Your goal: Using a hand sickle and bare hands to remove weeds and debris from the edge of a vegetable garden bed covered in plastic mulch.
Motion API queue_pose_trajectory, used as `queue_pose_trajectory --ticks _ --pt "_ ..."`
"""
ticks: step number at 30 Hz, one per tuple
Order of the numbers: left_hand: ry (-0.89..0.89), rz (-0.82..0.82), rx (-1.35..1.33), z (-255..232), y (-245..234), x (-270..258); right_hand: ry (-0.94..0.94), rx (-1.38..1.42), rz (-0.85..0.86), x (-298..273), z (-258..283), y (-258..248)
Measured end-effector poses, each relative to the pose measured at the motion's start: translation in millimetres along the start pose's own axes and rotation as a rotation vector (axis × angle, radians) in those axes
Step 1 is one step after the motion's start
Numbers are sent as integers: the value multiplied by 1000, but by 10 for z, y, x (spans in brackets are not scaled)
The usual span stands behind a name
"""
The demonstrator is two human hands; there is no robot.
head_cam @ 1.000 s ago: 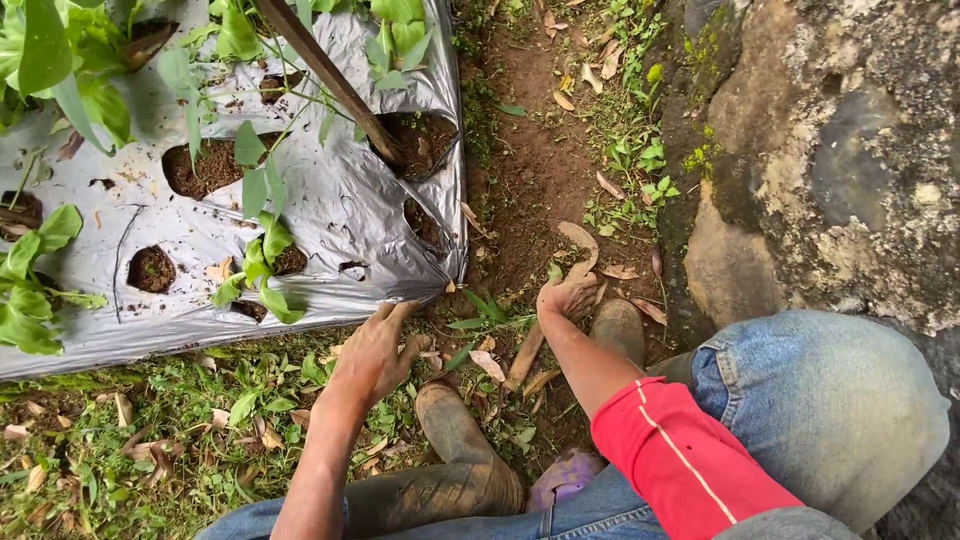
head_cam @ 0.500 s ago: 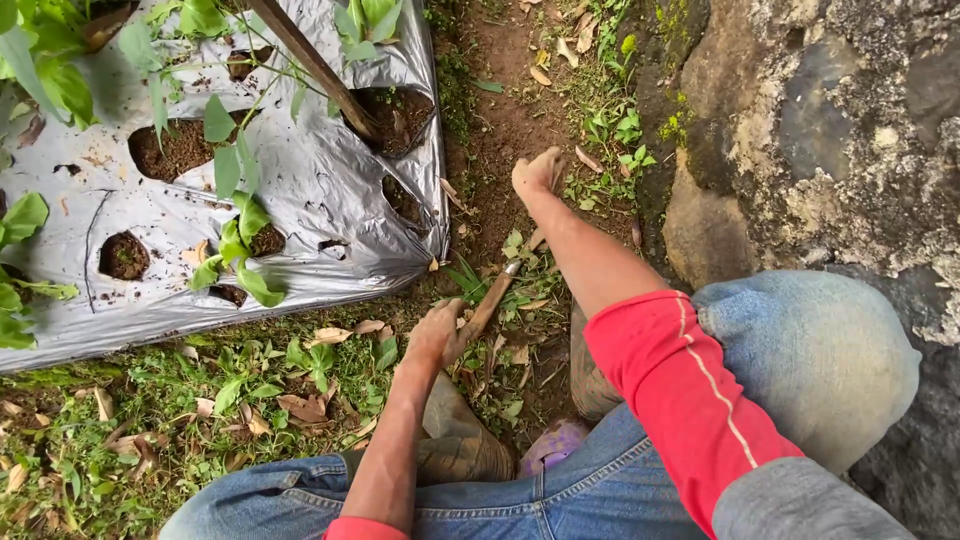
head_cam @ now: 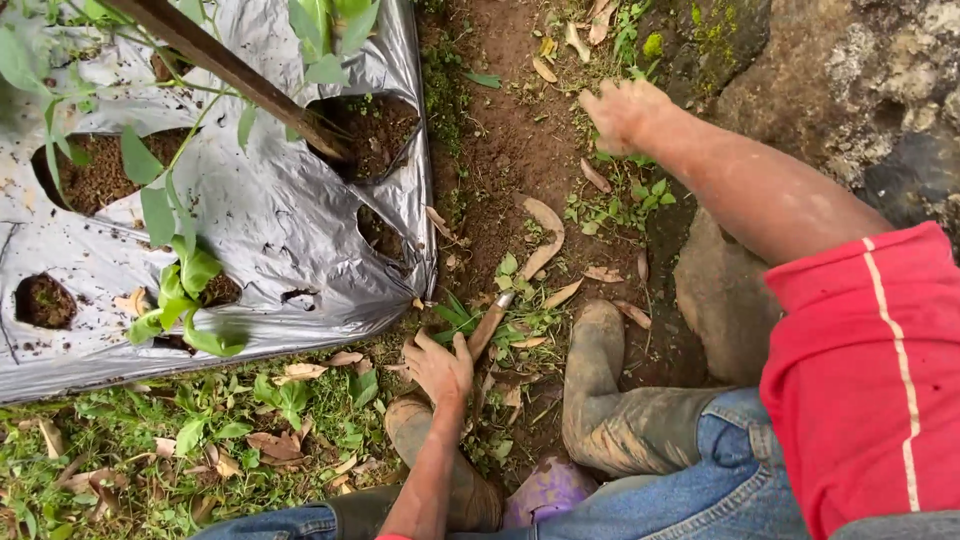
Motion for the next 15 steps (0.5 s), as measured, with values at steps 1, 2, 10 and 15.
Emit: queue_pose_trajectory --ticks 1,2,10,15 --pt "-10 -27 -23 -8 18 -21 7 -105 97 63 -80 240" --pt "-12 -58 -49 -49 32 -3 20 -211 187 130 -176 451" --pt "-65 -61 0 -6 291 52 90 -633 301 635 -532 1331" --pt "-91 -12 -80 43 368 173 233 -472 152 886 -764 1685"
Point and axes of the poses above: each hand's wrist, its own x-axis towards the middle knuckle, its own y-axis out of the palm, z = x × y, the point moved 2 cm from there along x, towards the middle knuckle, and after that the axes turned 11 degrees about -y, right-handed, at the moved point
